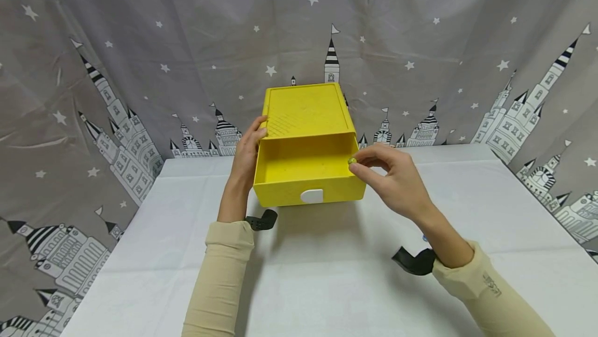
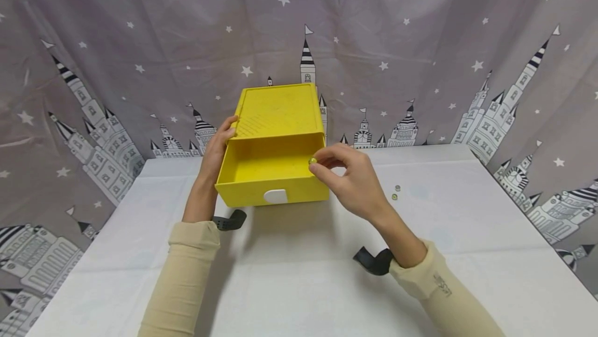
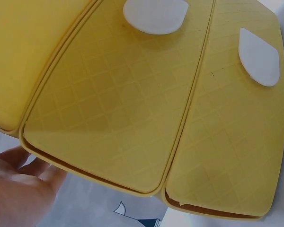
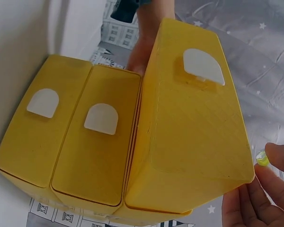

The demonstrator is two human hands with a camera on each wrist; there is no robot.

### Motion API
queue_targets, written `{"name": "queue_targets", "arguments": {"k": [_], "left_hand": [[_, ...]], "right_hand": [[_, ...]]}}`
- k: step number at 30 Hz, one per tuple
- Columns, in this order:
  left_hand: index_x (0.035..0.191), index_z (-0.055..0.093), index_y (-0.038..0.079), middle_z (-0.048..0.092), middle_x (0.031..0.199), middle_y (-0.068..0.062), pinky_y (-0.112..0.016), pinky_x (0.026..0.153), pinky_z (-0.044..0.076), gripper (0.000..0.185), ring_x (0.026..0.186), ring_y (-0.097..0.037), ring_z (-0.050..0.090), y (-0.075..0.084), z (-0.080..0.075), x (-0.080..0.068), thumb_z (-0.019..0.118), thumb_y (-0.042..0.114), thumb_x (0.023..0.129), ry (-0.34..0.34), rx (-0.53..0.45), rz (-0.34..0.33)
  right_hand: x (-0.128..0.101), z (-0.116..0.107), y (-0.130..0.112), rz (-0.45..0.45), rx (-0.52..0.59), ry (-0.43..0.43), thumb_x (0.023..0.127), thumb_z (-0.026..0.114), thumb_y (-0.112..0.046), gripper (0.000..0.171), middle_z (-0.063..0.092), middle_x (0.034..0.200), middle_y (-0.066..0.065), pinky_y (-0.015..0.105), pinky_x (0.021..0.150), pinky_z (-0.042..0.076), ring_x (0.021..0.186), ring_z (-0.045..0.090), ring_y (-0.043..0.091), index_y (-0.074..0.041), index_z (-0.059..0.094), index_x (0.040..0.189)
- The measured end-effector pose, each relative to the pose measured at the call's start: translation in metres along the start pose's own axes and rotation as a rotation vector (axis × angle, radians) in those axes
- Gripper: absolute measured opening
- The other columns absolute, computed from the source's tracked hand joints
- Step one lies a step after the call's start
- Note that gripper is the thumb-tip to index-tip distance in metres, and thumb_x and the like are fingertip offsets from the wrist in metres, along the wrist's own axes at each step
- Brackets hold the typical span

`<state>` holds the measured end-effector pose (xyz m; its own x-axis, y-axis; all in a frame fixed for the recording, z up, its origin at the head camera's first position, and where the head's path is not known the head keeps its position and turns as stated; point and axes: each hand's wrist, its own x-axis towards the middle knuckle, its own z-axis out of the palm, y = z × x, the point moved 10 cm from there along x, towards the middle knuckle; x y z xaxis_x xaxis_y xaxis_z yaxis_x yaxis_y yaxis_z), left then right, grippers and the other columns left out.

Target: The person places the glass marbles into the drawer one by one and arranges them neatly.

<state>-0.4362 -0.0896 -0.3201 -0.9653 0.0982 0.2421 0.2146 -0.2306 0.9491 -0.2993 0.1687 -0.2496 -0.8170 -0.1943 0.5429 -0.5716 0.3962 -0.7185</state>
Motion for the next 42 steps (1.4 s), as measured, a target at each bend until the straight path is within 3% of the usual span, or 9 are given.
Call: {"name": "queue_targets", "arguments": {"k": [31,42], "left_hand": [[0.15,0.042,0.016,0.04,0.149,-0.003,-0.04,0.106,0.036,0.05,0.125,-0.02,0.045,0.001,0.002,-0.001,0.046,0.025,0.101,-0.01,-0.009,-0.003],[0.152,0.04,0.019,0.037,0.152,-0.001,-0.04,0.108,0.035,0.051,0.128,-0.02,0.044,0.001,0.0,-0.002,0.046,0.027,0.101,0.007,0.021,-0.013]], "right_hand": [[-0.009,-0.004,0.0,0.004,0.078,-0.009,0.092,0.067,-0.002,0.018,0.065,0.107,0.015,0.023,0.092,0.05,0.099,0.063,0.017,0.004,0.069,0.109],[-0.022,-0.014,0.018,0.053,-0.003,-0.007,0.095,0.065,-0.009,0.021,0.067,0.11,0.01,0.021,0.091,0.049,0.101,0.062,0.016,0.001,0.069,0.113]]}}
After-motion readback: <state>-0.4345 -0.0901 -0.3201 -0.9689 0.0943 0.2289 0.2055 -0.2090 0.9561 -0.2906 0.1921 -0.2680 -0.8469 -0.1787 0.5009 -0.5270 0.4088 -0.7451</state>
